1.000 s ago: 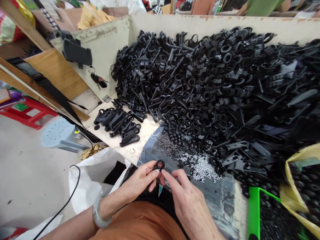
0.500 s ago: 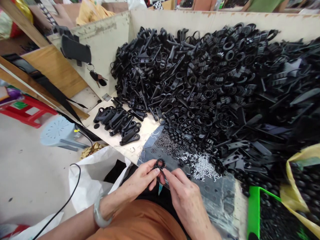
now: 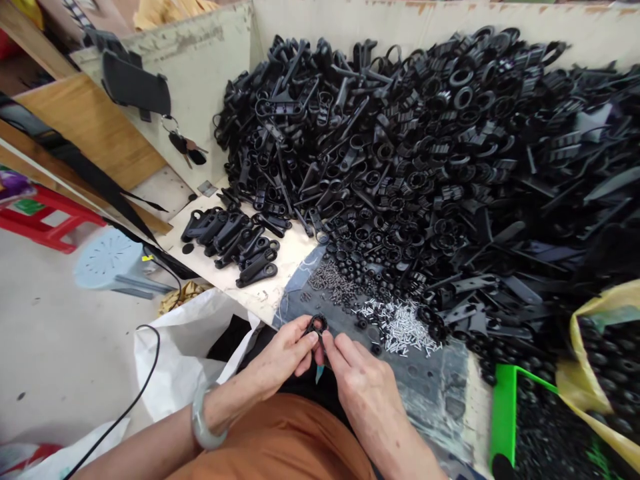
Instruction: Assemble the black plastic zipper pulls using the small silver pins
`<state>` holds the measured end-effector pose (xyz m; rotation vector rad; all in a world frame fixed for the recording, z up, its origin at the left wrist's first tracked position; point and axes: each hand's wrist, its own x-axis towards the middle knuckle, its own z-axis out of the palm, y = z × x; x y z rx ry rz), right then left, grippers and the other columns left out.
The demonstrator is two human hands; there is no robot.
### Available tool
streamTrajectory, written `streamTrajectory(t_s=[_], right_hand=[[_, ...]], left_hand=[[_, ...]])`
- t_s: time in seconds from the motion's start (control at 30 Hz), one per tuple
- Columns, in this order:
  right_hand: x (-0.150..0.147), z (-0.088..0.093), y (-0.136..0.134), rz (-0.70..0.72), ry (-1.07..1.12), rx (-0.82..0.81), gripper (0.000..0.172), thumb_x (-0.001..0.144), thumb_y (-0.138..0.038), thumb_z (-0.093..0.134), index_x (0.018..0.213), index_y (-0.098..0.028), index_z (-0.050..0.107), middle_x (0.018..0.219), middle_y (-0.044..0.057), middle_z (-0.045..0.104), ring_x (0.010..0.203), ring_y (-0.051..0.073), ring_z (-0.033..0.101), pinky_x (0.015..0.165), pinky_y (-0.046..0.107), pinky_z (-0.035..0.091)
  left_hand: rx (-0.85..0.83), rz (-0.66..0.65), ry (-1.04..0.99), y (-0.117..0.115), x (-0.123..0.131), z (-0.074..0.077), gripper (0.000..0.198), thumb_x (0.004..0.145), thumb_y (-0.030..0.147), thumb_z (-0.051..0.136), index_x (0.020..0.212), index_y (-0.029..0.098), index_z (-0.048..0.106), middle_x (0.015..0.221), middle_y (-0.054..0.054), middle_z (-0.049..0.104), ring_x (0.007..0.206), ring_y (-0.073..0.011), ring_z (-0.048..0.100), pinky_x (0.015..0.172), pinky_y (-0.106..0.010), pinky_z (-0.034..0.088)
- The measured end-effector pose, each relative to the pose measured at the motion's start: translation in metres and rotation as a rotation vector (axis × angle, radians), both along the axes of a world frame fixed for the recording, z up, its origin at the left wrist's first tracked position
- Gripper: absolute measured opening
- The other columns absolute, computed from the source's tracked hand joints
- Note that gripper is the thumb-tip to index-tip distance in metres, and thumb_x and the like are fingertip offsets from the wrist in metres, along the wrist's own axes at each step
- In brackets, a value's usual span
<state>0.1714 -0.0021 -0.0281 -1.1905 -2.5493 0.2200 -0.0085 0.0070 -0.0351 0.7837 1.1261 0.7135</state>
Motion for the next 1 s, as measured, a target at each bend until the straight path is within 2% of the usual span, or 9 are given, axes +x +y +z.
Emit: streamTrajectory(t_s=[0.23, 0.33, 0.6, 0.73, 0.77, 0.83, 0.9, 0.93, 1.0], right_hand=[[-0.001, 0.006, 0.005, 0.011, 0.181, -0.167, 0.039, 0.104, -0.007, 0.033, 0.12, -0.015, 0.067, 0.083, 0.004, 0.065, 0.066, 0.011, 0.067, 0.06, 0.017, 0.056], [-0.002, 0.006, 0.007, 0.011, 0.226, -0.167, 0.038, 0.105, -0.01, 0.032, 0.122, -0.015, 0.066, 0.082, 0.004, 0.063, 0.067, 0.011, 0.067, 0.06, 0.017, 0.056], [-0.003, 0.003, 0.007, 0.063, 0.017, -0.006, 0.04, 0.096, 0.003, 0.036, 0.117, -0.01, 0.067, 0.082, 0.005, 0.067, 0.065, 0.015, 0.068, 0.054, 0.022, 0.056], [-0.019, 0.016, 0.001, 0.063, -0.197, 0.037, 0.03, 0.084, 0.005, 0.054, 0.104, -0.011, 0.07, 0.084, 0.008, 0.069, 0.066, 0.018, 0.067, 0.05, 0.026, 0.056], [-0.026, 0.022, 0.0, 0.068, -0.263, 0.034, 0.029, 0.08, 0.004, 0.059, 0.102, -0.01, 0.071, 0.085, 0.009, 0.07, 0.064, 0.019, 0.067, 0.047, 0.028, 0.055], [-0.038, 0.035, 0.0, 0.073, -0.387, -0.004, 0.026, 0.078, 0.001, 0.066, 0.102, -0.006, 0.072, 0.083, 0.011, 0.07, 0.062, 0.022, 0.066, 0.043, 0.03, 0.052], [-0.046, 0.046, 0.005, 0.089, -0.438, -0.1, 0.016, 0.082, -0.004, 0.069, 0.096, -0.007, 0.072, 0.083, 0.012, 0.069, 0.064, 0.022, 0.066, 0.043, 0.029, 0.051], [-0.047, 0.051, 0.007, 0.092, -0.428, -0.132, 0.01, 0.083, -0.006, 0.069, 0.093, -0.008, 0.072, 0.082, 0.011, 0.068, 0.067, 0.022, 0.067, 0.045, 0.029, 0.051], [-0.042, 0.059, 0.009, 0.046, -0.392, -0.178, 0.005, 0.086, -0.007, 0.067, 0.089, -0.011, 0.069, 0.083, 0.009, 0.067, 0.068, 0.022, 0.067, 0.047, 0.029, 0.052]], left_hand=[[-0.028, 0.012, -0.06, 0.0, -0.002, 0.0, 0.034, 0.091, 0.05, 0.059, 0.098, 0.017, 0.051, 0.068, 0.004, 0.059, 0.042, -0.0042, 0.037, 0.042, -0.021, 0.024], [-0.033, 0.002, -0.085, 0.0, -0.003, 0.0, 0.034, 0.091, 0.05, 0.058, 0.098, 0.017, 0.05, 0.066, 0.004, 0.058, 0.042, -0.0042, 0.036, 0.043, -0.021, 0.023], [-0.019, 0.016, -0.039, -0.001, -0.001, -0.004, 0.024, 0.094, 0.042, 0.055, 0.095, 0.019, 0.05, 0.067, 0.005, 0.055, 0.044, -0.0051, 0.038, 0.042, -0.019, 0.027], [0.025, 0.002, 0.061, -0.003, -0.004, -0.009, 0.026, 0.093, 0.046, 0.057, 0.096, 0.02, 0.054, 0.064, 0.006, 0.054, 0.046, -0.0084, 0.045, 0.044, -0.02, 0.035], [0.056, -0.002, 0.12, -0.005, -0.005, -0.01, 0.028, 0.092, 0.048, 0.059, 0.097, 0.02, 0.057, 0.066, 0.004, 0.058, 0.05, -0.0107, 0.052, 0.048, -0.022, 0.041], [0.164, 0.014, 0.246, -0.007, -0.008, -0.012, 0.029, 0.091, 0.047, 0.061, 0.103, 0.02, 0.061, 0.085, -0.003, 0.071, 0.075, -0.0181, 0.068, 0.069, -0.027, 0.053], [0.237, -0.03, 0.349, -0.007, -0.01, -0.015, 0.031, 0.092, 0.046, 0.057, 0.11, 0.022, 0.064, 0.101, -0.007, 0.076, 0.098, -0.0248, 0.071, 0.086, -0.033, 0.055], [0.26, -0.072, 0.394, -0.006, -0.011, -0.016, 0.033, 0.092, 0.046, 0.055, 0.114, 0.023, 0.064, 0.104, -0.007, 0.077, 0.104, -0.0274, 0.071, 0.088, -0.035, 0.055], [0.326, -0.155, 0.49, -0.002, -0.012, -0.015, 0.034, 0.091, 0.045, 0.054, 0.115, 0.024, 0.065, 0.101, -0.007, 0.078, 0.099, -0.0301, 0.073, 0.086, -0.038, 0.055]])
